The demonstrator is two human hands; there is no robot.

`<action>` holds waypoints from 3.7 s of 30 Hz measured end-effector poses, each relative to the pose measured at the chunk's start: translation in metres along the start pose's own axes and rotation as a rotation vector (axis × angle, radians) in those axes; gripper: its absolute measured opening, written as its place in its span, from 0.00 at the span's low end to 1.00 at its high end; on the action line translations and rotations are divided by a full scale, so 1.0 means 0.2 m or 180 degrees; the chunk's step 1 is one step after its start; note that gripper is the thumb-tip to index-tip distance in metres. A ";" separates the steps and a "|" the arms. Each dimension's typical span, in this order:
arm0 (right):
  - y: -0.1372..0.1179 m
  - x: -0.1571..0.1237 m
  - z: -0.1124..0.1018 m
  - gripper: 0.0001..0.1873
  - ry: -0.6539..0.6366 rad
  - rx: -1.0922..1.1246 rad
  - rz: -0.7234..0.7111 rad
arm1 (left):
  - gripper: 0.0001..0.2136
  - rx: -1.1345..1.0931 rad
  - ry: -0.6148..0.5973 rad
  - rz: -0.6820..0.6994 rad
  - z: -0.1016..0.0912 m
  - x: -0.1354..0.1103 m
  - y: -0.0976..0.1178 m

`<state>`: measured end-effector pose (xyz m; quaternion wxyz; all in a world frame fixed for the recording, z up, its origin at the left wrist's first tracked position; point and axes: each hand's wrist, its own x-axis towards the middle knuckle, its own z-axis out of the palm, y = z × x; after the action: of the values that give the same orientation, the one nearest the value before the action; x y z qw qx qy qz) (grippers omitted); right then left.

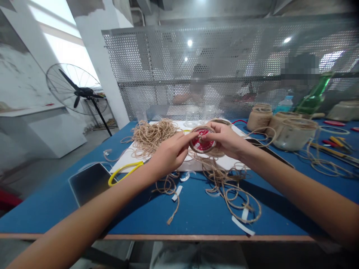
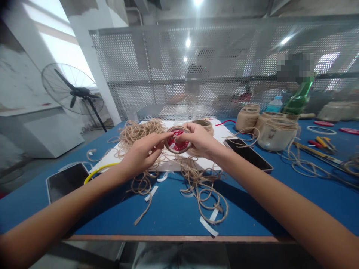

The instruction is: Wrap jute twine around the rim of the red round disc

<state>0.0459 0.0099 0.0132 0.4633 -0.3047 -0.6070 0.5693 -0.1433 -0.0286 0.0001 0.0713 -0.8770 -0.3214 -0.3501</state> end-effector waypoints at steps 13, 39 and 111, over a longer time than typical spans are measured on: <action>0.01 -0.01 0.01 0.10 0.0032 0.0379 0.0188 | 0.19 0.0206 -0.0056 0.0080 0.02 0.00 0.01; 0.06 0.01 0.01 0.11 -0.0073 0.0402 -0.0404 | 0.20 -0.0550 -0.0114 -0.0770 0.00 0.01 0.07; -0.01 0.00 -0.05 0.12 -0.0816 -0.0193 0.0332 | 0.21 -0.0521 -0.0255 -0.0520 -0.05 0.03 0.04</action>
<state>0.0550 0.0143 0.0143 0.3423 -0.2744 -0.6614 0.6083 -0.1400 -0.0355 0.0115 -0.0422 -0.8640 -0.3648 -0.3445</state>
